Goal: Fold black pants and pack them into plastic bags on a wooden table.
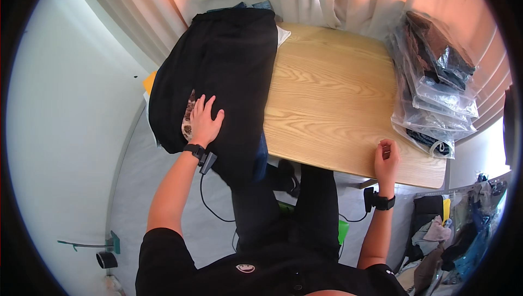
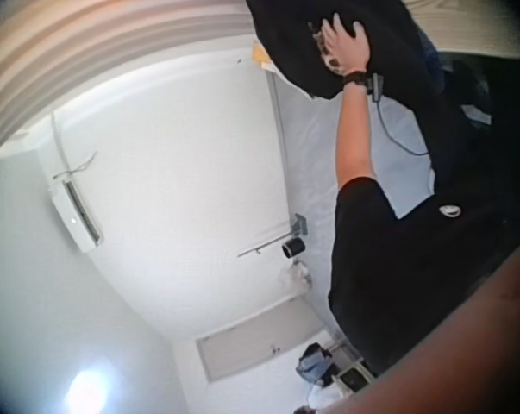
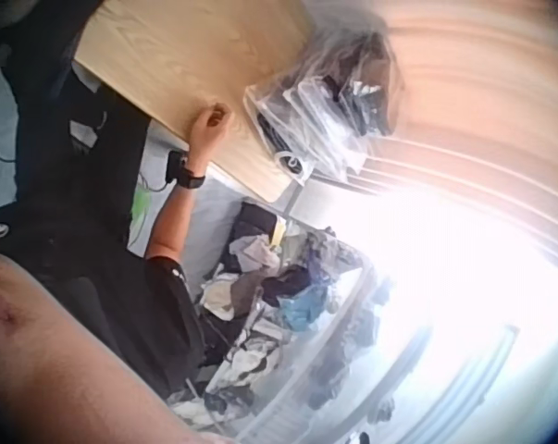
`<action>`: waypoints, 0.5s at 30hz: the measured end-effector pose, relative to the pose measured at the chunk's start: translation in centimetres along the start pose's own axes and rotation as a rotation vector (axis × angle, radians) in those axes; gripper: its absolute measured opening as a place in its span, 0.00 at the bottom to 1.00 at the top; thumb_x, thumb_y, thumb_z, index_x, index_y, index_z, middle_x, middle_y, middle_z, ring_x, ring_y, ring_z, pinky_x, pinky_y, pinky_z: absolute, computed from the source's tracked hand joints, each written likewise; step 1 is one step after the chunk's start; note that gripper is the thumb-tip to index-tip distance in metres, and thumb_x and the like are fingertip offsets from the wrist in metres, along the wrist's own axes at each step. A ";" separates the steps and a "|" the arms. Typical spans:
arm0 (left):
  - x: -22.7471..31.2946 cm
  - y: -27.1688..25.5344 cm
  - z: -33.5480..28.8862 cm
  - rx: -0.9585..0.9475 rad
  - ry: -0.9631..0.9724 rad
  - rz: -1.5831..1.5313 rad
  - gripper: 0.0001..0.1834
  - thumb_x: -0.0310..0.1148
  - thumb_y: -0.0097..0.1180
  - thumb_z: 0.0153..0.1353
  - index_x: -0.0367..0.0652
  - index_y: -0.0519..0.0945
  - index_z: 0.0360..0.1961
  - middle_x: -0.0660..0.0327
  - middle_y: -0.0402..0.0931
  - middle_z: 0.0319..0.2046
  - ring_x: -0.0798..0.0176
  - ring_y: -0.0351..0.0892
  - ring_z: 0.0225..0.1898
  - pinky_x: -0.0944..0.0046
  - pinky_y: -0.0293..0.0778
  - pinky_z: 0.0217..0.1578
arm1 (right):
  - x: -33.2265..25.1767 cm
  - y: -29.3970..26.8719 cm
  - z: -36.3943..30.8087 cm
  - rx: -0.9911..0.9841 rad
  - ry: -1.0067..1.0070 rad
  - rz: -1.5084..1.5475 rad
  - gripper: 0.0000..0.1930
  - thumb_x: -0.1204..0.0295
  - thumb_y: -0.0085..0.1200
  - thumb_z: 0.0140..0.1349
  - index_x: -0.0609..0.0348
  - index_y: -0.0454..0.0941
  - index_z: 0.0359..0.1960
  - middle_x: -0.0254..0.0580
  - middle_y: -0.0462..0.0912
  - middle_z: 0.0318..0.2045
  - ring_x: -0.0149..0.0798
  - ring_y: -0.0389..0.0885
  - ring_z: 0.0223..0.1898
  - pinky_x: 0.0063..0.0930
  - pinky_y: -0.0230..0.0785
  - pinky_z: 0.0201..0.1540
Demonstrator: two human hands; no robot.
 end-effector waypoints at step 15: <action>1.0 -0.9 6.0 -0.739 -0.050 0.167 0.39 0.50 0.56 0.50 0.41 0.67 0.61 0.46 0.61 0.62 0.47 0.60 0.64 0.58 0.53 0.64 | 0.3 0.0 -0.2 -0.034 -0.017 -0.055 0.03 0.81 0.52 0.56 0.60 0.74 0.31 0.38 0.73 0.24 0.32 0.73 0.23 0.23 0.66 0.26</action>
Point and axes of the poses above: each hand's wrist, its own z-axis towards the middle knuckle, its own y-axis out of the palm, x = y × z, the point moved 6 cm from there along z, towards the middle knuckle
